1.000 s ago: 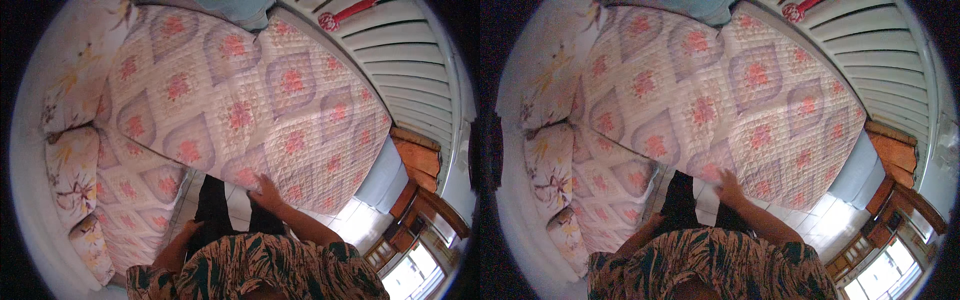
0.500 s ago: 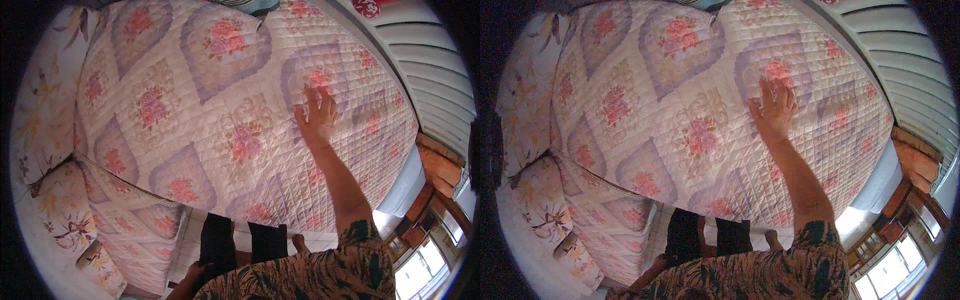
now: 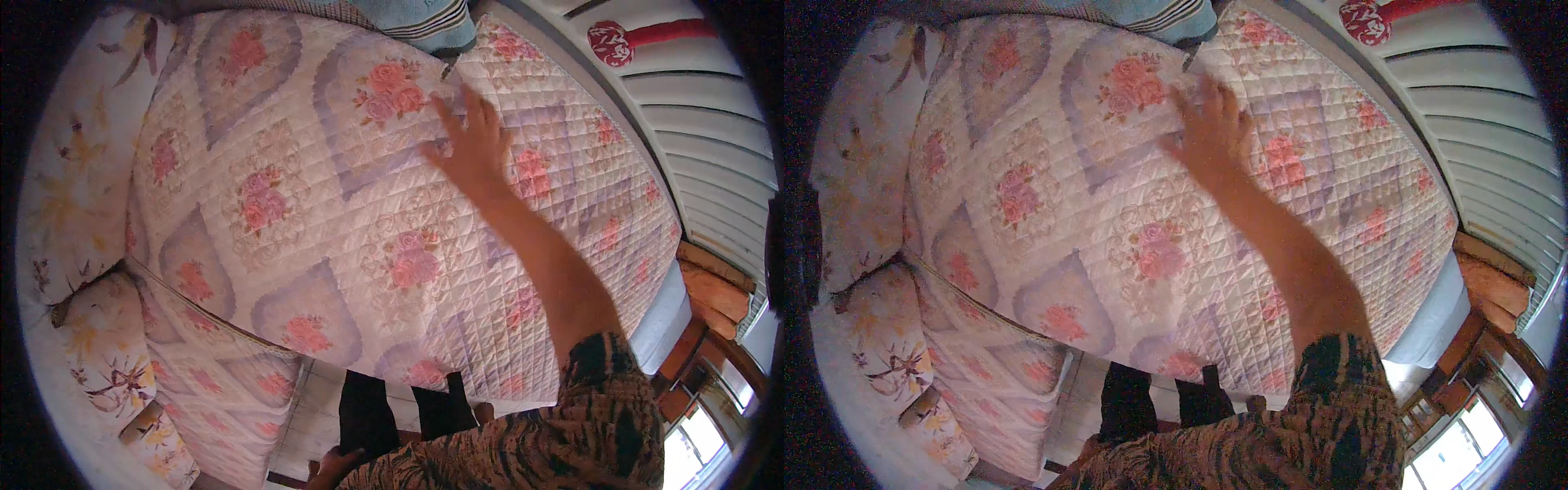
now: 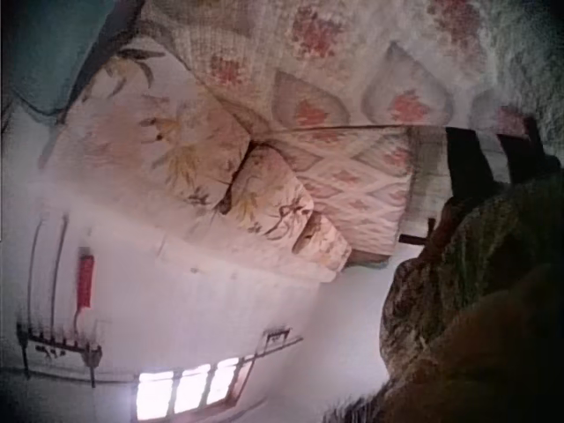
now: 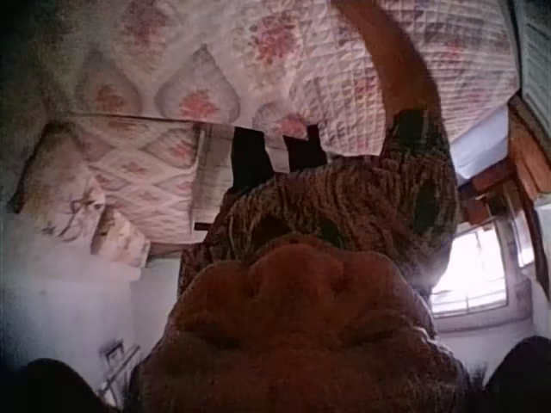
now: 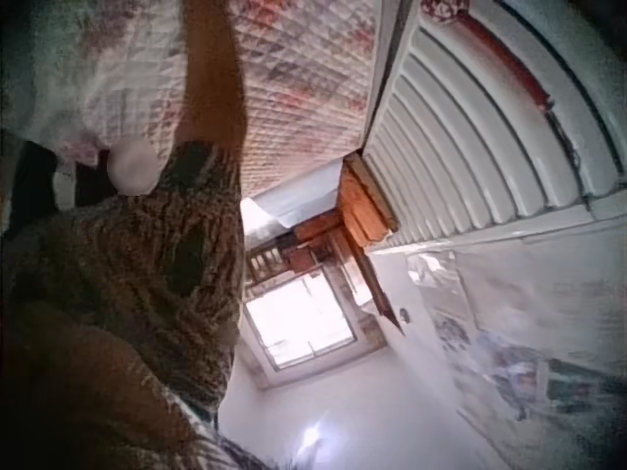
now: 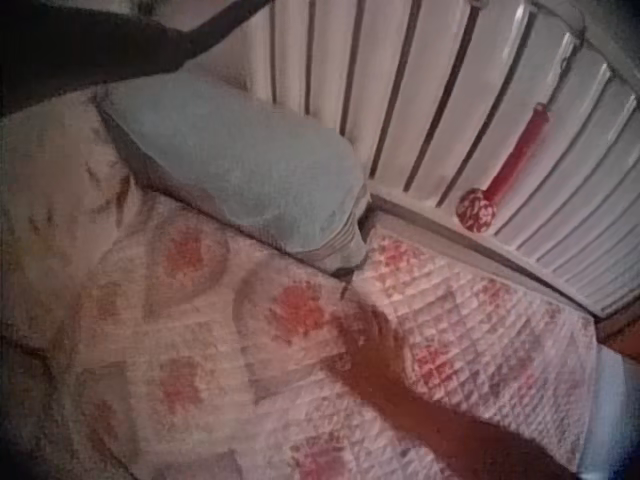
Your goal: The person wipes the surface of a glass-top table with a cloth and then smooths the quilted covers and pillows on a nearby bed.
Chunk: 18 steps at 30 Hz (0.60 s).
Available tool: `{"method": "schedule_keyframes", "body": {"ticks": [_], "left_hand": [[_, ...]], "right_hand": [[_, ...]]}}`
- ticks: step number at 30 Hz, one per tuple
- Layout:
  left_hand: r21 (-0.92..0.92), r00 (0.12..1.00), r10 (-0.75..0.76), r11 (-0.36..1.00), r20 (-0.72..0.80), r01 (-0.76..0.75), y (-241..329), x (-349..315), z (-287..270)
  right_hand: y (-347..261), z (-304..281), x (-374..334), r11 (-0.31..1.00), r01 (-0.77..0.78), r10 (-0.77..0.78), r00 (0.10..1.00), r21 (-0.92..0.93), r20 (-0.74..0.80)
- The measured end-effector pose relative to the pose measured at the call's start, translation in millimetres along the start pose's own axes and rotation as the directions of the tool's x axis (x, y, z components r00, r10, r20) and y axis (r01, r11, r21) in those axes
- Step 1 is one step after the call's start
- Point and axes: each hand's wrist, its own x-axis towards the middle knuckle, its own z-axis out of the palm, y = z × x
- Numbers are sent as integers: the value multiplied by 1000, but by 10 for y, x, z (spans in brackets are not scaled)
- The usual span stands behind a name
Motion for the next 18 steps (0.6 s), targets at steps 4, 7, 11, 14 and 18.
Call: {"method": "schedule_keyframes", "body": {"ticks": [4, 7, 11, 14, 18], "left_hand": [[-1, 994, 105, 994, 10, -105, 13, -23, -115], [-67, 999, 46, 997, 4, -46, 266, -159, -427], [-259, 998, 59, 964, -31, -65, 907, -672, -777], [-141, 982, 167, 974, -89, -178, 438, -224, -670], [-233, 993, 116, 965, -39, -122, 846, -608, -866]], "right_hand": [[-752, -192, -1382, 899, 358, -423, 858, 250, 291], [-262, 119, -1529, 928, 346, -371, 844, 134, 388], [745, -159, -130, 1000, 22, -21, 980, -5, 197], [739, -275, -120, 999, -35, 35, 998, 8, 52], [59, -453, -1594, 980, -103, 49, 953, 168, 300]]}}
